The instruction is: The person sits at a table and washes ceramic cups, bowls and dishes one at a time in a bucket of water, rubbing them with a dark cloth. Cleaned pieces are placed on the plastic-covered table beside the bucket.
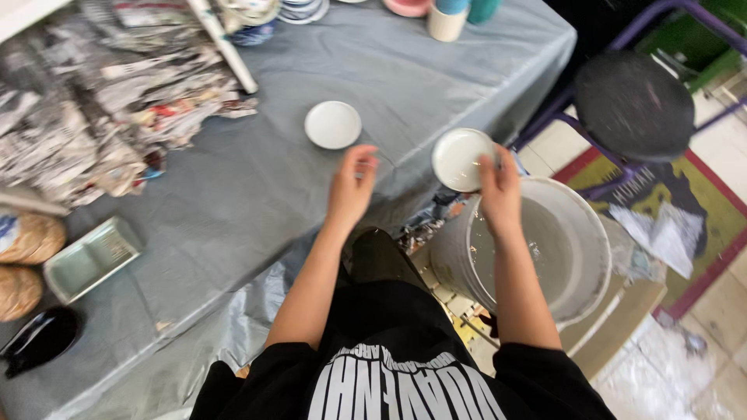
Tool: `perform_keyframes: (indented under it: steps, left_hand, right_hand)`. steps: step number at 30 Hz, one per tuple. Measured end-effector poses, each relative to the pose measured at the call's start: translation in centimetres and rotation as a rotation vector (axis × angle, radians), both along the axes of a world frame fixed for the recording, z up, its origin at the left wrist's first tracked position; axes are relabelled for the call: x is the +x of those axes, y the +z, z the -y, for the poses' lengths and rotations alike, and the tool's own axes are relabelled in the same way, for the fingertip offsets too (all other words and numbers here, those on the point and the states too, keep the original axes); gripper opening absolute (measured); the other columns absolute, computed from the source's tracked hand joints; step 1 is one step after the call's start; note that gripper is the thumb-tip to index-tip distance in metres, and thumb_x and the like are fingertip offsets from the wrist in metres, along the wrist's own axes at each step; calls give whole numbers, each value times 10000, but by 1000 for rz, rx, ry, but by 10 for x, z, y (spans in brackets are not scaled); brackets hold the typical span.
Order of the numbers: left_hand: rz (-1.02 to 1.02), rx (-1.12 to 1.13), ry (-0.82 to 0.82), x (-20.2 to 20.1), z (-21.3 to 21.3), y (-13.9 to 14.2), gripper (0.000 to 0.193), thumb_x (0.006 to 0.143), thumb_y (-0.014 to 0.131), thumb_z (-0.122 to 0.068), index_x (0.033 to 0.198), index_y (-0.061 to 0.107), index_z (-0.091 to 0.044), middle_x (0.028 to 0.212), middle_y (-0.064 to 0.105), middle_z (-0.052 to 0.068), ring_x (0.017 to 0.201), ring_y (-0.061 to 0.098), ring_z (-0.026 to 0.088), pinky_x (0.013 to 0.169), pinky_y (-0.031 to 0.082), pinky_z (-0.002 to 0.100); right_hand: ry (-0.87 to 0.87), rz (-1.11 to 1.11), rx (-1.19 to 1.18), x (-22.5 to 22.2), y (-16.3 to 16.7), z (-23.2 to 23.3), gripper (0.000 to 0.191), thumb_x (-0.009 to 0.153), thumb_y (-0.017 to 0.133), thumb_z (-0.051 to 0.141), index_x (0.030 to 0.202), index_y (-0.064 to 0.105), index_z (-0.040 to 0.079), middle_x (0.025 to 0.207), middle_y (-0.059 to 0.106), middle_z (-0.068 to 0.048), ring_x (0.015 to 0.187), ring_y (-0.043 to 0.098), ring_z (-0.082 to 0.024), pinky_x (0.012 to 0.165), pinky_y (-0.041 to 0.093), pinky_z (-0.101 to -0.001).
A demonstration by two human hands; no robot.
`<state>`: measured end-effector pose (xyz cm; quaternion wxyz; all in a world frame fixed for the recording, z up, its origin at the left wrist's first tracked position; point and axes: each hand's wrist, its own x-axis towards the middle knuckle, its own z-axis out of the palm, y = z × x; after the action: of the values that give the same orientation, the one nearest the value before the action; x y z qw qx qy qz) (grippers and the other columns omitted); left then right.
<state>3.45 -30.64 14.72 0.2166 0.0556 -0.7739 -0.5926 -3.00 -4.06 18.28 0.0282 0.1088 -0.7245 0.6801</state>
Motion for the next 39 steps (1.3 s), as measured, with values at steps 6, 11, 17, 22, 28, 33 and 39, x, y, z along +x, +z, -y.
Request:
perform_keyframes:
  steps: [6, 11, 17, 22, 28, 33, 39]
  left_hand:
    - [-24, -176, 367, -15, 104, -43, 270, 1021, 604, -182, 1243, 599, -28, 1106, 637, 168, 936, 670, 278, 826, 551, 380]
    - [78, -242, 392, -48, 125, -57, 365, 1044, 591, -308, 1245, 625, -4, 1117, 717, 217, 1059, 687, 346, 909, 534, 429]
    - [287, -39, 289, -52, 120, -38, 421, 1010, 579, -347, 1281, 615, -27, 882, 761, 164, 680, 752, 281, 727, 571, 414]
    - [221, 130, 201, -57, 112, -32, 364, 987, 616, -257, 1247, 635, -5, 764, 745, 143, 554, 724, 197, 528, 582, 360]
    - [196, 220, 181, -54, 121, -42, 350, 1014, 581, -229, 1238, 615, 38, 758, 731, 116, 582, 734, 175, 511, 625, 323]
    - [164, 156, 282, 2, 168, -42, 400, 1010, 595, -245, 1306, 602, 24, 747, 739, 115, 602, 737, 172, 521, 625, 322]
    - [207, 107, 504, 117, 219, -25, 392, 1015, 586, -262, 1305, 620, -1, 739, 731, 106, 590, 732, 175, 527, 608, 323]
  right_hand:
    - [232, 20, 193, -62, -21, 154, 310, 1092, 525, 240, 1327, 598, 51, 761, 663, -91, 566, 593, -165, 502, 460, -335]
    - [171, -326, 444, -96, -39, 225, 285, 1081, 501, 231, 1221, 666, 45, 914, 748, -215, 818, 751, -346, 766, 570, -438]
    - [88, -297, 735, -87, -25, 239, 329, 1029, 507, 297, 1225, 706, 123, 1029, 733, -229, 968, 682, -445, 830, 530, -541]
    - [40, -285, 902, -89, -30, 233, 321, 1018, 536, 321, 1190, 725, 127, 1059, 722, -243, 971, 682, -443, 835, 534, -536]
    - [281, -452, 527, -98, -55, 240, 324, 1095, 537, 249, 1276, 691, 29, 1018, 729, -222, 948, 724, -364, 807, 568, -445]
    - [508, 36, 413, -59, -56, 284, 371, 1074, 483, 242, 1340, 625, 25, 730, 631, -91, 510, 573, -186, 456, 474, -352]
    - [831, 76, 277, 11, -49, 361, 393, 1078, 480, 219, 1393, 577, 6, 732, 633, -66, 509, 576, -119, 435, 500, -307]
